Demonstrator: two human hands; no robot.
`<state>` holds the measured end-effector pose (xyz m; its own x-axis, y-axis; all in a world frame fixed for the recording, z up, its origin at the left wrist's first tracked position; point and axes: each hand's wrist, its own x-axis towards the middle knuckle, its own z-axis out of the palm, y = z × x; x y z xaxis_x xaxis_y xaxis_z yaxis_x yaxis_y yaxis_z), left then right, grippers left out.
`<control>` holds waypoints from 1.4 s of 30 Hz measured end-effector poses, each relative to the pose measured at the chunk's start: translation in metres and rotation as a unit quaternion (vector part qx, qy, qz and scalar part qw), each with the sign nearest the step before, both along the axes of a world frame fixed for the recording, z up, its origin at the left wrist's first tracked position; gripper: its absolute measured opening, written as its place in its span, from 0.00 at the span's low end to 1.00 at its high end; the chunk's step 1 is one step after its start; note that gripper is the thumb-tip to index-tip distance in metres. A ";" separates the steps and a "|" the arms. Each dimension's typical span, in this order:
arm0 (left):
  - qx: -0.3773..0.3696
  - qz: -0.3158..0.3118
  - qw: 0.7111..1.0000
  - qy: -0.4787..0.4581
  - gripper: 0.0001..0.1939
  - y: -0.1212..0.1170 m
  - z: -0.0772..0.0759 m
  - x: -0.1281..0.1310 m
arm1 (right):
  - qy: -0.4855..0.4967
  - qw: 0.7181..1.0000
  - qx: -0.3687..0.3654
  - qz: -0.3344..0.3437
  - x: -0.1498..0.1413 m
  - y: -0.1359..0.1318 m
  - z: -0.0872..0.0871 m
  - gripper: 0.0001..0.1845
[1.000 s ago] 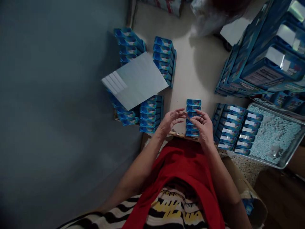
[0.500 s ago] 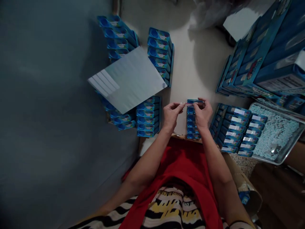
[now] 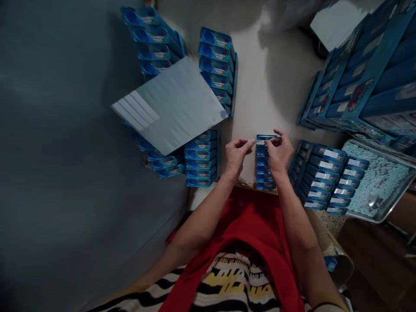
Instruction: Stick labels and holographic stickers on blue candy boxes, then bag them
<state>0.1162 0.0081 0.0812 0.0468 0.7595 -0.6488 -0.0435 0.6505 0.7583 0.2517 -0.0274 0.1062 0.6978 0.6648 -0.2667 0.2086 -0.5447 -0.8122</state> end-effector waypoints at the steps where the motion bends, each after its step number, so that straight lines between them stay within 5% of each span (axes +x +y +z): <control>1: 0.000 0.003 1.000 -0.002 0.22 -0.001 0.000 0.000 | -0.007 1.000 0.002 0.002 0.000 0.000 -0.001 0.25; 11: -0.020 0.037 0.999 -0.031 0.20 -0.004 -0.010 0.006 | -0.096 0.994 -0.036 0.049 -0.002 -0.001 -0.004 0.22; 14: -0.085 0.052 0.992 -0.078 0.22 -0.004 -0.014 0.008 | -0.132 0.988 -0.074 0.042 0.007 -0.001 -0.002 0.24; 18: -0.219 0.042 0.964 -0.145 0.23 -0.003 -0.018 0.019 | 0.020 0.996 -0.089 -0.025 0.027 0.001 -0.008 0.37; 21: -0.238 0.037 0.964 -0.117 0.21 0.000 -0.016 0.029 | 0.138 0.982 -0.119 -0.040 0.042 0.007 -0.012 0.41; 24: -0.156 0.047 0.986 -0.045 0.14 0.014 0.003 0.017 | 0.175 0.972 -0.154 -0.004 0.058 0.009 -0.007 0.42; 26: 0.008 0.021 0.998 0.065 0.10 0.037 0.025 -0.017 | 0.153 0.971 -0.180 0.031 0.067 0.005 0.003 0.40; 28: 0.203 -0.003 0.953 0.224 0.07 0.071 0.046 -0.071 | 0.036 0.979 -0.187 0.068 0.068 0.000 0.016 0.35; 31: 0.292 -0.013 0.849 0.440 0.15 0.136 0.059 -0.162 | -0.187 0.968 -0.115 0.120 0.040 0.004 0.036 0.28; 33: 0.269 -0.100 0.824 0.488 0.17 0.175 0.052 -0.207 | -0.225 0.959 -0.035 0.167 0.003 0.021 0.045 0.22; 37: 0.244 -0.224 0.838 0.435 0.03 0.209 0.034 -0.237 | -0.227 0.920 0.103 0.302 -0.087 0.084 0.046 0.16; 42: 0.308 -0.204 0.862 0.348 0.08 0.192 0.051 -0.226 | -0.277 0.841 0.165 0.434 -0.167 0.164 0.033 0.21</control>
